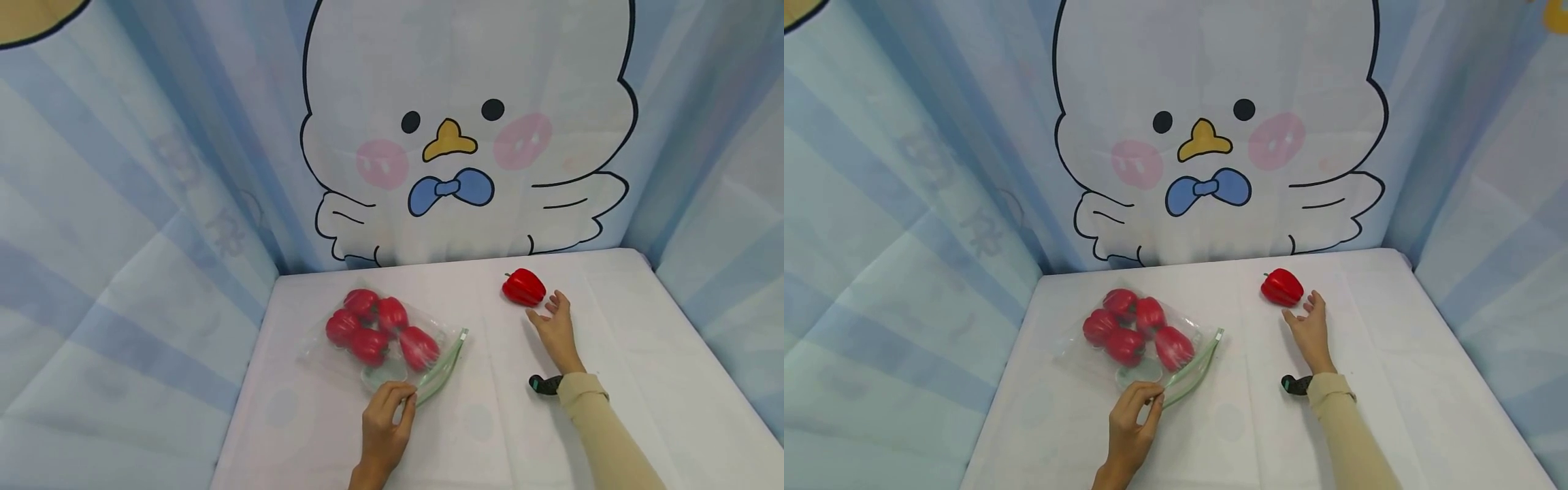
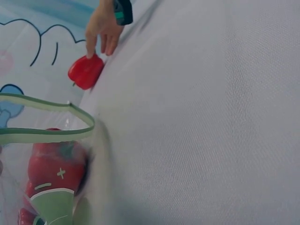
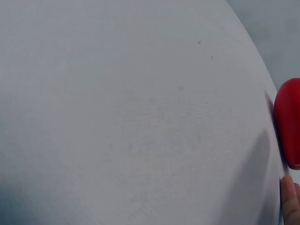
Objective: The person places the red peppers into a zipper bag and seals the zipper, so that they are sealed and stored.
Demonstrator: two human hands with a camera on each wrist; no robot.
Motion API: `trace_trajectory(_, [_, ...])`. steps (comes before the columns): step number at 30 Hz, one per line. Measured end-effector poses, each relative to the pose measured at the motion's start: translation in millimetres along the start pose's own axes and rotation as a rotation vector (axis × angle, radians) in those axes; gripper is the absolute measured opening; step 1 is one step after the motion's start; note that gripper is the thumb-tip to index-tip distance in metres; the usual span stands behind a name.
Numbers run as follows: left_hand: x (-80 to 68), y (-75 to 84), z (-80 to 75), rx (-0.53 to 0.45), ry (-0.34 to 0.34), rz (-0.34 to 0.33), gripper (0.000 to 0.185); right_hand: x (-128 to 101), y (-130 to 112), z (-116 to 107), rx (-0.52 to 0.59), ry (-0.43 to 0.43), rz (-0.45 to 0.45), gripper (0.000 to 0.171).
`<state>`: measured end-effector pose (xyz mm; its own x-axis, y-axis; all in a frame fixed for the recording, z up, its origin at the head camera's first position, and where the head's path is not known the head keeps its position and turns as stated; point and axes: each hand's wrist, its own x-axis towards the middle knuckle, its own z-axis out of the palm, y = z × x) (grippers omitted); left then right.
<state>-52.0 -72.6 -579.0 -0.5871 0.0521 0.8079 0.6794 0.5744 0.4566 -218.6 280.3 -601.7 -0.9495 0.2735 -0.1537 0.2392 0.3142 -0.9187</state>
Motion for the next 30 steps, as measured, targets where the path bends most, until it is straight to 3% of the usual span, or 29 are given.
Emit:
trace_trajectory(18, [-1.3, -2.7, -0.8, -0.007, -0.002, -0.001, 0.027, 24.2, 1.4, 1.3, -0.099, -0.056, -0.106, 0.093])
trace_trajectory(25, [-0.4, -3.1, -0.6, -0.008, -0.001, 0.002, 0.018, 25.9, 0.5, 2.2, -0.136, -0.072, -0.160, 0.093])
trace_trajectory(30, [0.8, -2.8, 0.3, -0.003, -0.006, -0.005, 0.021, 27.2, -2.3, 0.8, -0.151, -0.076, -0.171, 0.090])
